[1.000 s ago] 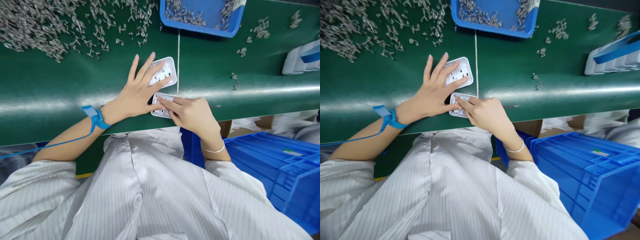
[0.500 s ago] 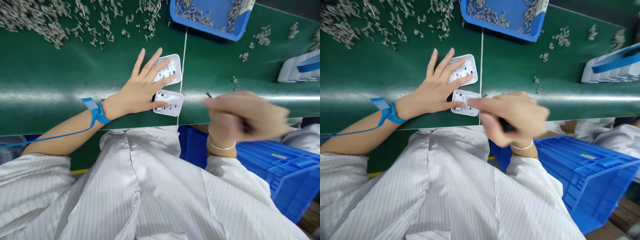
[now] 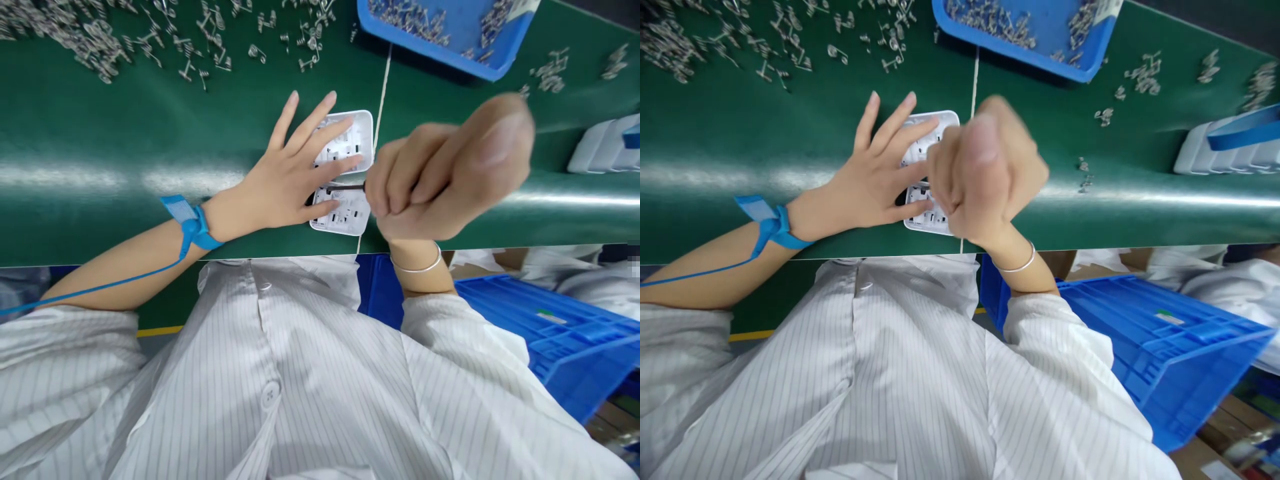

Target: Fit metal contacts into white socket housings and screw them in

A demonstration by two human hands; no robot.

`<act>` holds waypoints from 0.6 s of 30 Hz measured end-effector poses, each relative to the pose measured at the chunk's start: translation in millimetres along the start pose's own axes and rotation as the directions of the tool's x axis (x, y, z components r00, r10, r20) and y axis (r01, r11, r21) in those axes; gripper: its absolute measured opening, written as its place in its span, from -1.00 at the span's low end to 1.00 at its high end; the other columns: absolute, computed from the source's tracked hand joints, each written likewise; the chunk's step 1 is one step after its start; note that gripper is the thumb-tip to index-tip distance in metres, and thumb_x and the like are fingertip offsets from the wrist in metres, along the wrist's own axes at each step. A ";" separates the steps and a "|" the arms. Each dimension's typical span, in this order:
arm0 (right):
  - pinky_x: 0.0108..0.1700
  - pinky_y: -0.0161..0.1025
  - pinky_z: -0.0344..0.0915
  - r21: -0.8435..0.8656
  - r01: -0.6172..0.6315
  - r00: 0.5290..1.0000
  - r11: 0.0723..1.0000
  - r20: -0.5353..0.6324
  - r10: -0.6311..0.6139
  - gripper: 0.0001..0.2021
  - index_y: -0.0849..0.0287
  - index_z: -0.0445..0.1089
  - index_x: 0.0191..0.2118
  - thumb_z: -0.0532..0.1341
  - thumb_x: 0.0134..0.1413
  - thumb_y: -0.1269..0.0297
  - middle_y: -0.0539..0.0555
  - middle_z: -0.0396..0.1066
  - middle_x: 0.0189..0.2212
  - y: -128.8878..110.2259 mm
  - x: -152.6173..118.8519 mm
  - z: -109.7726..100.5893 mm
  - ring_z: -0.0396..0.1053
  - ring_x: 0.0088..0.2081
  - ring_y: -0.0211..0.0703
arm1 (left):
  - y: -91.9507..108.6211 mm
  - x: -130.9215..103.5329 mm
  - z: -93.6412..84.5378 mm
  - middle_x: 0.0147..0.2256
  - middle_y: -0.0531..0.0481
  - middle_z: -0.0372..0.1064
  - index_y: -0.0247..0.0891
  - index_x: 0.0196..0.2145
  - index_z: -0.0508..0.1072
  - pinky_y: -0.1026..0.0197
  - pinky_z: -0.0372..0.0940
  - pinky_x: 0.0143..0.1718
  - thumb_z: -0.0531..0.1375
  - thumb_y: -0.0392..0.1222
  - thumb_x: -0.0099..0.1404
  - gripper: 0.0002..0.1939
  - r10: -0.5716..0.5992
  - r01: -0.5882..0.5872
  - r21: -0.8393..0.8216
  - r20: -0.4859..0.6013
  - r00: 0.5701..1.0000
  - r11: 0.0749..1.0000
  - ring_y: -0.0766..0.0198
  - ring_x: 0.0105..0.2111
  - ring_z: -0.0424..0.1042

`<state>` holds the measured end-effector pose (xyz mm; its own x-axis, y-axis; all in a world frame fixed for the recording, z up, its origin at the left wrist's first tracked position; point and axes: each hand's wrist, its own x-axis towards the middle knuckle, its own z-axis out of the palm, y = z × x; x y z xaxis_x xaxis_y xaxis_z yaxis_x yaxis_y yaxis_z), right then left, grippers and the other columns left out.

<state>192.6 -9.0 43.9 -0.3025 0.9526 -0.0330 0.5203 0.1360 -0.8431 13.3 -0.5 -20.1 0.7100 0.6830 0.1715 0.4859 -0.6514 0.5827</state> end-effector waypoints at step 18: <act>-0.68 -0.13 -0.10 0.406 0.247 0.842 0.880 -0.539 0.012 -0.53 -0.04 -0.25 -0.61 0.03 0.18 0.01 -0.10 -0.33 -0.71 -41.9 4.7 11.7 -0.24 -0.75 -0.22 | 2.7 -1.7 -3.6 0.45 -0.02 -0.10 0.09 0.31 0.25 -0.52 -0.47 0.41 -0.01 0.29 0.47 -0.44 0.010 -0.010 -0.007 -0.004 1.000 1.000 -0.16 0.49 -0.39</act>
<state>160.1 -13.4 72.8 0.1821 0.9506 0.2514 0.0591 0.2447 -0.9678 11.5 -2.2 -16.0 0.7129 0.6775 0.1809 0.4748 -0.6562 0.5865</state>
